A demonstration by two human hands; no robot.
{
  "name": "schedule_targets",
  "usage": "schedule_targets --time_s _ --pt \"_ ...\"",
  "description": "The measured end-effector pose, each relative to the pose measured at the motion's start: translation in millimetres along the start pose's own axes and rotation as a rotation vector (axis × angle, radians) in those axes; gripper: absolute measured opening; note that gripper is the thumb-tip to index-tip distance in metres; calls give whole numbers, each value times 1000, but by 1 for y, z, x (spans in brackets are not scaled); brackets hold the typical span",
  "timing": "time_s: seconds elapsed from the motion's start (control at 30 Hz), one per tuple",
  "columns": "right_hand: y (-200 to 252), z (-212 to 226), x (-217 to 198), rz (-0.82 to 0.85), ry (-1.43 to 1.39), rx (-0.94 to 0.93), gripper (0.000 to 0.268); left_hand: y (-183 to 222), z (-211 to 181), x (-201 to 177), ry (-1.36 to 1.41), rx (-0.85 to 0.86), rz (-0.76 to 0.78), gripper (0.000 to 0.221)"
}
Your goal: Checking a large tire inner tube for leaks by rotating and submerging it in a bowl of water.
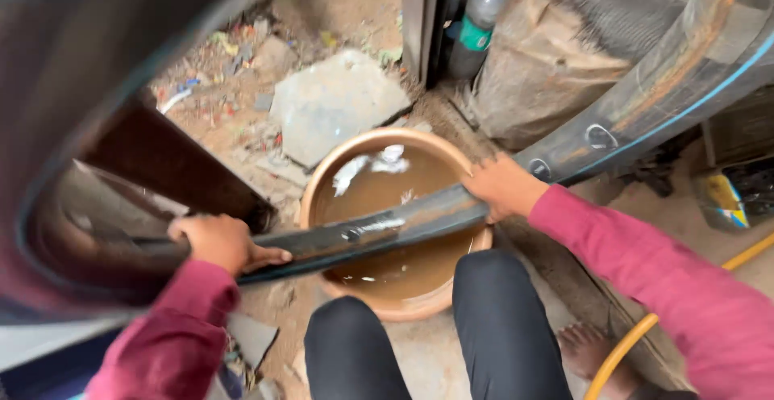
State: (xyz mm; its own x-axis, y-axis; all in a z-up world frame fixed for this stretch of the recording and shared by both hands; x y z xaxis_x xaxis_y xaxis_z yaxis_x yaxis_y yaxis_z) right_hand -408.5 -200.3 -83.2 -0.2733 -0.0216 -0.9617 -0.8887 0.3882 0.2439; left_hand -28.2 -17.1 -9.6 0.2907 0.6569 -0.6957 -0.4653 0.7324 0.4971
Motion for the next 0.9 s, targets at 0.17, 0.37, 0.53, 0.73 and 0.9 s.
schedule_targets --time_s 0.17,0.37,0.53,0.73,0.9 --pt "-38 44 9 -149 -173 -37 76 4 53 -1 -161 -45 52 114" --pt "-70 78 30 -371 -273 -42 75 -3 75 -9 -358 -68 -70 109" --pt "-59 64 24 -293 -305 96 78 -10 5 11 -159 -11 -107 91" --pt "-54 -7 18 -116 -129 235 89 -27 -45 48 67 54 -271 94" --pt "-62 -16 35 182 -175 315 110 -18 -38 27 234 0 -133 100"
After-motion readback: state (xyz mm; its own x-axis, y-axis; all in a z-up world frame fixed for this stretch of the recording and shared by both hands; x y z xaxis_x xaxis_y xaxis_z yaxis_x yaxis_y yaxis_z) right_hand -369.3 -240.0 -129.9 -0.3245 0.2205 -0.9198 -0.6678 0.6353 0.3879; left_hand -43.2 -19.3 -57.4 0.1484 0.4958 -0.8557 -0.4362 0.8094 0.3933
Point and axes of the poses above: each hand's wrist, its own y-axis away from the middle knuckle, its own x-axis out of the palm, z = x × y, the point moved 2 cm from there along -y, towards the middle knuckle, and after that the axes turned 15 degrees about -z, right-handed, at the moved point
